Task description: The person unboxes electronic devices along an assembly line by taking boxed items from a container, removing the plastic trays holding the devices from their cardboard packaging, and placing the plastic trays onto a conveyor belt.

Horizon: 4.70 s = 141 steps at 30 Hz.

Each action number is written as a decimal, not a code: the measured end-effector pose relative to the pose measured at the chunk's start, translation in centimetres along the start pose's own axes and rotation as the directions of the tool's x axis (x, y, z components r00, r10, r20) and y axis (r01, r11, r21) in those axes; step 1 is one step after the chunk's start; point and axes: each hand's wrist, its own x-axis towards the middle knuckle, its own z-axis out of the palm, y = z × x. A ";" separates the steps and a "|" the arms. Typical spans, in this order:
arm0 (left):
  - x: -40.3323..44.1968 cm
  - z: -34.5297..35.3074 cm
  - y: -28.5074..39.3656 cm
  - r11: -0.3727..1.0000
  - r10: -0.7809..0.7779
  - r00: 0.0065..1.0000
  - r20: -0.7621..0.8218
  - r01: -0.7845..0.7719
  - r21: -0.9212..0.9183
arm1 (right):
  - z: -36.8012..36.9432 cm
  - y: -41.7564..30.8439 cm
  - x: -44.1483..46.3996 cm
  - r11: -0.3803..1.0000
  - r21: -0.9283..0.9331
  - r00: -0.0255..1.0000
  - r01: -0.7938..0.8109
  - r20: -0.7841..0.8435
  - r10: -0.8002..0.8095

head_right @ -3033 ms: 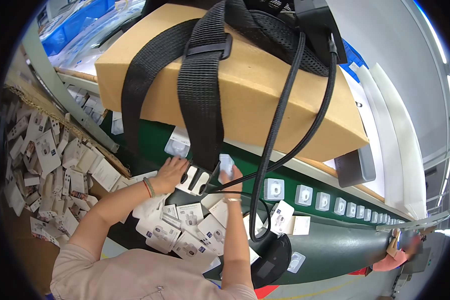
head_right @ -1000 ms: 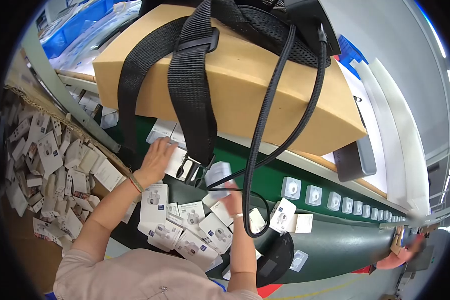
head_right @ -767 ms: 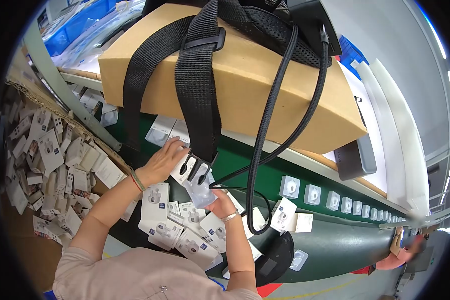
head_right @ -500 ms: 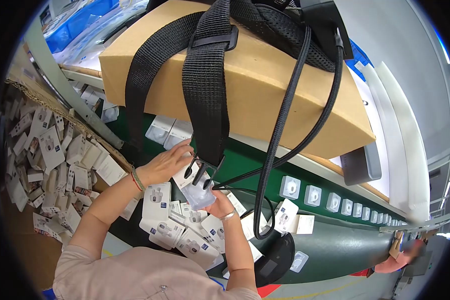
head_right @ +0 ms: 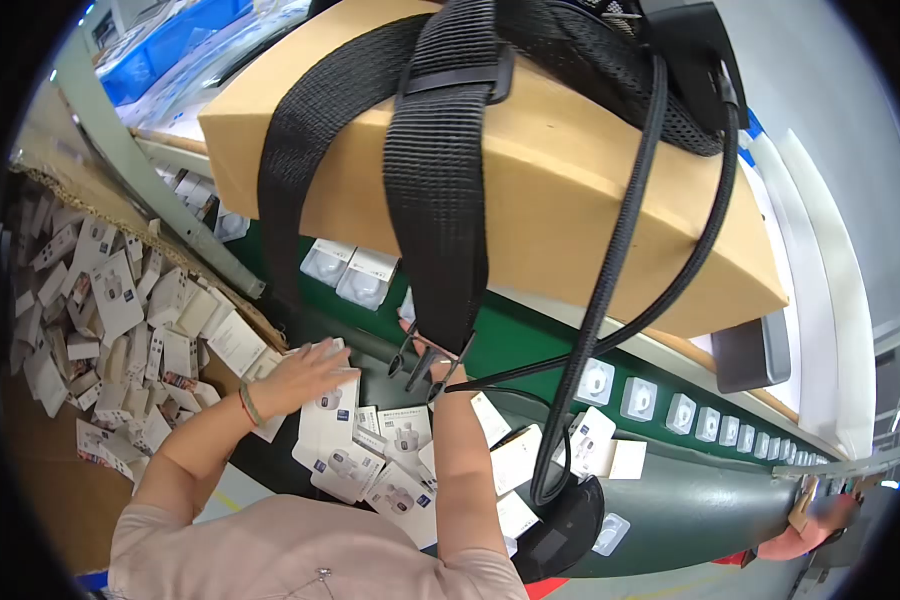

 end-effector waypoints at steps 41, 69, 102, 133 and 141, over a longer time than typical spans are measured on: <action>9.0 -2.2 -2.1 -0.008 -0.193 0.972 0.132 0.133 -0.991 | 1.7 -5.4 -18.1 0.820 -0.453 0.910 -0.350 0.043 0.412; 2.7 4.6 -1.5 0.826 -0.393 0.883 0.258 0.462 -0.323 | -3.2 -12.1 -7.5 -0.204 -0.927 0.655 -0.316 -0.057 -0.754; 9.9 1.2 -1.0 -0.335 -0.485 0.861 0.153 -0.021 -0.942 | 2.1 -4.0 -15.8 0.918 -0.223 0.908 -0.328 0.195 0.372; 4.5 -5.2 9.0 0.868 0.159 0.982 0.107 -0.087 -0.490 | -5.6 -9.8 -43.0 0.460 -0.887 0.312 0.032 -0.428 -0.848; 5.5 -2.1 5.7 0.512 -0.428 0.900 -0.082 0.167 -0.843 | -6.9 6.4 -44.6 -0.146 -0.813 0.460 -0.563 -0.162 -0.873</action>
